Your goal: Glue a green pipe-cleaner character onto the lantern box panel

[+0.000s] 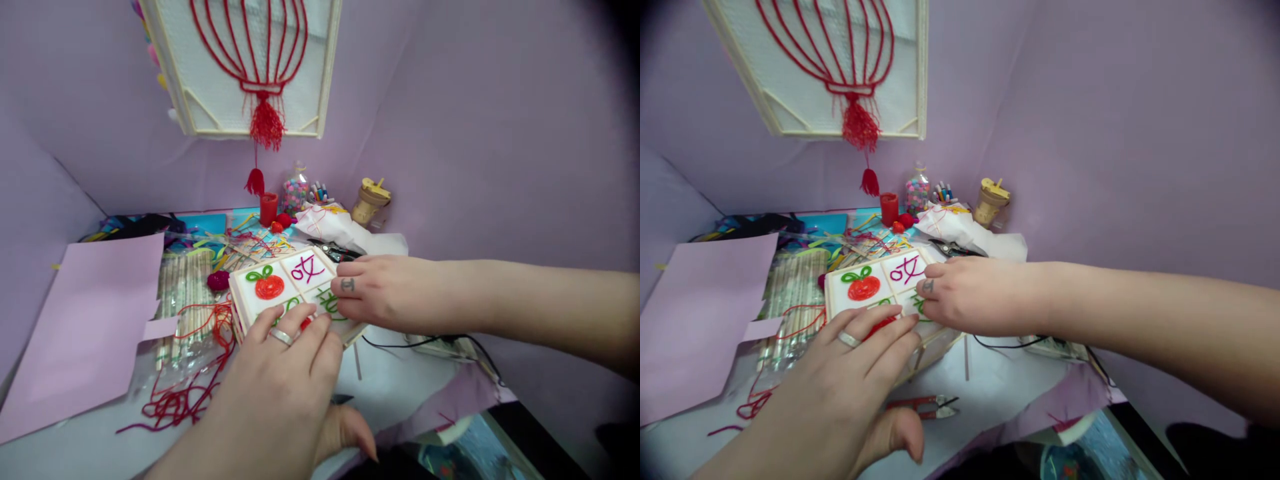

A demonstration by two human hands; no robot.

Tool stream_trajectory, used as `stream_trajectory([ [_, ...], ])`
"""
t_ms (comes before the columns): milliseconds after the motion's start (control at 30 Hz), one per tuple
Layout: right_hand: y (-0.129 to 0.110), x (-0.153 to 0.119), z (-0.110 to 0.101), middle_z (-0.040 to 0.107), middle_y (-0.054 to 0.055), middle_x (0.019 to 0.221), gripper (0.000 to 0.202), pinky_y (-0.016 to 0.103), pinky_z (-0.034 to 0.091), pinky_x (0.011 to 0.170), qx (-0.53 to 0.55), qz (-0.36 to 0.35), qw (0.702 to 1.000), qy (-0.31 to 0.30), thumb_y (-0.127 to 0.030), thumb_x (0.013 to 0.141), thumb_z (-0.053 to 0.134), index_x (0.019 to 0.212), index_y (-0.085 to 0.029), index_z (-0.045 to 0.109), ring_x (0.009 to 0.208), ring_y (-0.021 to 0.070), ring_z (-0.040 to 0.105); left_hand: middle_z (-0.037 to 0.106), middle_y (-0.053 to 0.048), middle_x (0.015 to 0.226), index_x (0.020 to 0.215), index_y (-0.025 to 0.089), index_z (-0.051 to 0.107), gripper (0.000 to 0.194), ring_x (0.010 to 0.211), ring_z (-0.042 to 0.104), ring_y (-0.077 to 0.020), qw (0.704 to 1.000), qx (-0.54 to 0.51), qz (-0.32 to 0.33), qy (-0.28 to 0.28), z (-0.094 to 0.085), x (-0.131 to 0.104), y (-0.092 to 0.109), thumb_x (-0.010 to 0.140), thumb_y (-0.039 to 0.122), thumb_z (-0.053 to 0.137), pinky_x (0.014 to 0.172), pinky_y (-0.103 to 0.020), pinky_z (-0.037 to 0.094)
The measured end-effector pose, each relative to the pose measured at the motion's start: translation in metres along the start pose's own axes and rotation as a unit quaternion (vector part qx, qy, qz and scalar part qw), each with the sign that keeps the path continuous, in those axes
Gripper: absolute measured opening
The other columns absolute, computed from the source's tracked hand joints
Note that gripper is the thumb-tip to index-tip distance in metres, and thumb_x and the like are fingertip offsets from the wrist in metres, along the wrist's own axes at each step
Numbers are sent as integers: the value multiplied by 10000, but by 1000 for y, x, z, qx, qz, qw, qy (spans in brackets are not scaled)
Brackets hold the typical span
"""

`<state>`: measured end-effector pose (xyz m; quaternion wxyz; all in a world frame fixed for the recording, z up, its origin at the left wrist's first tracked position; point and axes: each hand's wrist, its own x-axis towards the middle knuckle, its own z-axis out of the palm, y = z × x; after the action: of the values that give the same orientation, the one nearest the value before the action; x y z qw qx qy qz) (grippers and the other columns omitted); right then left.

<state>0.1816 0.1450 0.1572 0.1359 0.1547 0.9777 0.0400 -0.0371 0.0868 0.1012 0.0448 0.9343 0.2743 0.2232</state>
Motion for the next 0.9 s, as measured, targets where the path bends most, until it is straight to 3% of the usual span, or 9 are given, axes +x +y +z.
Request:
stream_trajectory([
  [133,-2,1,0,672,59,857,173,367,352,659,-31,-10,999,-7,-152,966,531,871,-172,675,828,219,521,724,-104,1175,1096,148,666,644,1154,631,-332,1000,4,4,-1,-1,0,-1,850,728,529,977,-523,496],
  [333,-1,3,-7,659,55,830,213,379,324,630,-55,-25,998,-18,-152,966,525,829,-178,686,798,207,508,740,-179,1074,1112,81,573,705,1052,683,-344,996,37,21,83,1,-1,-2,852,735,515,885,-504,541],
  [500,-1,5,-9,668,54,845,217,374,342,648,-52,-27,998,-33,-160,967,526,820,-178,684,807,205,514,739,-197,1075,1184,53,507,875,1086,680,-371,997,27,32,67,2,-2,0,777,827,492,925,-528,529],
  [667,0,-2,-11,661,60,843,200,356,353,664,-29,-24,999,-17,-154,968,534,827,-163,676,811,205,524,740,-176,1111,1193,79,494,864,1130,663,-390,998,0,26,53,5,-1,1,767,830,519,953,-540,507],
  [733,3,-8,-14,657,69,860,157,340,379,687,4,20,1000,0,-130,940,563,836,-156,679,821,206,536,740,-171,1120,1187,92,496,828,1135,662,-381,998,-6,20,60,6,0,2,797,822,490,964,-536,494],
  [800,5,-14,-18,653,73,882,147,321,409,711,62,109,992,22,-101,901,581,831,-162,695,824,199,558,732,-165,1149,1225,97,479,839,1145,658,-371,998,-11,13,56,7,0,3,795,817,504,976,-532,483],
  [900,5,-18,-22,661,58,885,198,289,438,710,168,251,953,19,-104,861,575,834,-195,749,792,173,597,722,-168,1175,1280,78,457,945,1140,658,-375,999,-9,11,39,8,0,5,734,845,544,986,-546,470],
])
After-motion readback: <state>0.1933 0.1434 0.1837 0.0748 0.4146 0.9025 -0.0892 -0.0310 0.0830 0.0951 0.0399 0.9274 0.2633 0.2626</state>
